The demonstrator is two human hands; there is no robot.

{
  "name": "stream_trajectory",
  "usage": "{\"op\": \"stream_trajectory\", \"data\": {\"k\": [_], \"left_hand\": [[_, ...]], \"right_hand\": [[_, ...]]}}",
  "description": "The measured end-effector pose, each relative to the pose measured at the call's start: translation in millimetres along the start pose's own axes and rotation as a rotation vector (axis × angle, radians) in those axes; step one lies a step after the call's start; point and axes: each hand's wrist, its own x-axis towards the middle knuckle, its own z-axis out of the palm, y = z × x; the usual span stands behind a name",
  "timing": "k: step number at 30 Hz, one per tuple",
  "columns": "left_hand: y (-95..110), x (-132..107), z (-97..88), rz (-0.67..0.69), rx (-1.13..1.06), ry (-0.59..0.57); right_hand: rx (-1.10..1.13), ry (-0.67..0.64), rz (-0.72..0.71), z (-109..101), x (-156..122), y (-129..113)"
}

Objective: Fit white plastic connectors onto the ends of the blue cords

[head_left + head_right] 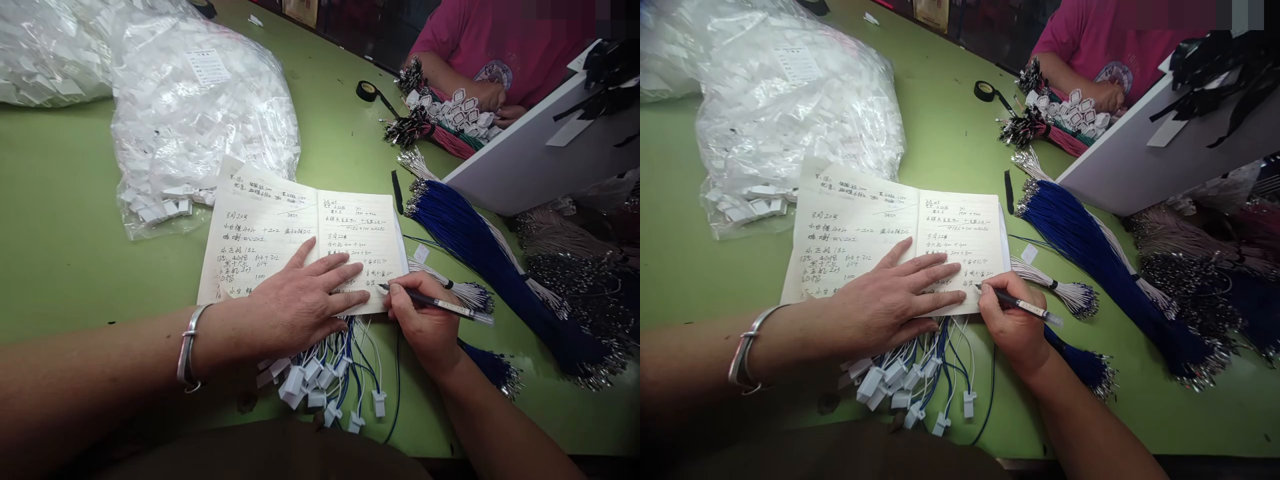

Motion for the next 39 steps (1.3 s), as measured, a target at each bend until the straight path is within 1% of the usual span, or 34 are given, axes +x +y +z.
{"op": "stream_trajectory", "data": {"k": [3, 9, 15, 19, 23, 28, 31, 34, 39], "left_hand": [[-0.4, -0.2, 0.6, 0.000, 0.003, 0.002], [-1.9, -1.3, 3.4, 0.013, 0.024, -0.001], [-1.2, -1.2, 3.3, 0.016, 0.042, -0.011], [-0.5, -0.7, 2.8, 0.019, 0.035, 0.002], [0.2, -0.4, 1.9, 0.013, 0.028, -0.011], [0.6, -0.7, 1.7, 0.009, 0.024, 0.004], [0.5, -0.5, 2.4, 0.012, 0.028, 0.002], [0.3, -0.2, 2.9, 0.015, 0.035, -0.004], [-0.5, -0.9, 4.0, 0.009, 0.037, -0.001]], "right_hand": [[-0.016, 0.029, -0.002, -0.9, -0.8, 1.4], [-0.042, 0.032, -0.022, -3.2, 0.8, 4.0], [-0.092, 0.008, -0.108, -5.6, 4.5, -1.3], [-0.080, -0.020, -0.165, -3.6, 4.5, -5.4], [-0.091, -0.010, -0.160, -0.3, 3.9, -5.8], [-0.126, 0.009, -0.186, 1.1, 5.9, -7.7], [-0.118, -0.005, -0.201, 1.1, 5.6, -7.8], [-0.103, -0.004, -0.179, 1.4, 3.3, -5.7], [-0.048, 0.020, -0.079, 0.9, 0.5, 0.2]]}}
